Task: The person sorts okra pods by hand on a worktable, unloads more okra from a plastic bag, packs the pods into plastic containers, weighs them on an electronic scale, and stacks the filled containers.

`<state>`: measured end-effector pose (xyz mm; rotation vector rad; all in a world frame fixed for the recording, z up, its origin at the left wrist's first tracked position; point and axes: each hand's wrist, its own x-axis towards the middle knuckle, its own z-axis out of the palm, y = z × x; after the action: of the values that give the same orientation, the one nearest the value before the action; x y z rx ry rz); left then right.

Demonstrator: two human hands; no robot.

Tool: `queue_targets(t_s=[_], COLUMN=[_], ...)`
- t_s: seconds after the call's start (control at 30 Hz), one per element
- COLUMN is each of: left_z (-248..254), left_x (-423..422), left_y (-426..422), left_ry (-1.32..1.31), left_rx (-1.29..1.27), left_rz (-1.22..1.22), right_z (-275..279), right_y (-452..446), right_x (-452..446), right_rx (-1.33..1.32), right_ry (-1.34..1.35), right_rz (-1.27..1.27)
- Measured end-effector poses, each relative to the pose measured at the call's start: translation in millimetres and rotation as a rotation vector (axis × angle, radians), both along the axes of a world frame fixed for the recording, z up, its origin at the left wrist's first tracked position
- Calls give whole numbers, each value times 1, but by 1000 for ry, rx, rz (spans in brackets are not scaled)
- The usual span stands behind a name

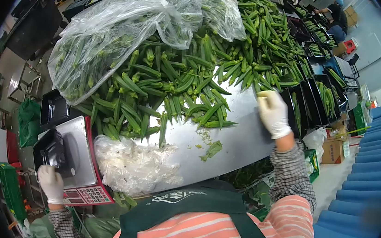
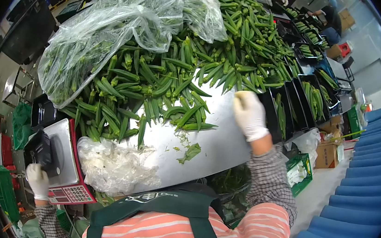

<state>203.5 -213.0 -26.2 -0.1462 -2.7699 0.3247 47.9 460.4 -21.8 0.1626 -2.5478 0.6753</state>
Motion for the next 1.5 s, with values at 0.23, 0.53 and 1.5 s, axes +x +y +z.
queue_targets(t_s=[0.23, 0.53, 1.5], left_z=[59, -27, -29], left_x=[-15, -167, -200], left_y=[109, 221, 298], left_ry=[-51, -66, -98], left_rx=[487, 885, 1069], left_rz=[-29, -75, -312], right_z=[-22, -48, -68], right_y=[-103, -195, -81], right_x=[-45, -158, -94], right_rx=[-6, -1, -295], right_ry=[-308, -126, -575], right_rz=[353, 535, 420])
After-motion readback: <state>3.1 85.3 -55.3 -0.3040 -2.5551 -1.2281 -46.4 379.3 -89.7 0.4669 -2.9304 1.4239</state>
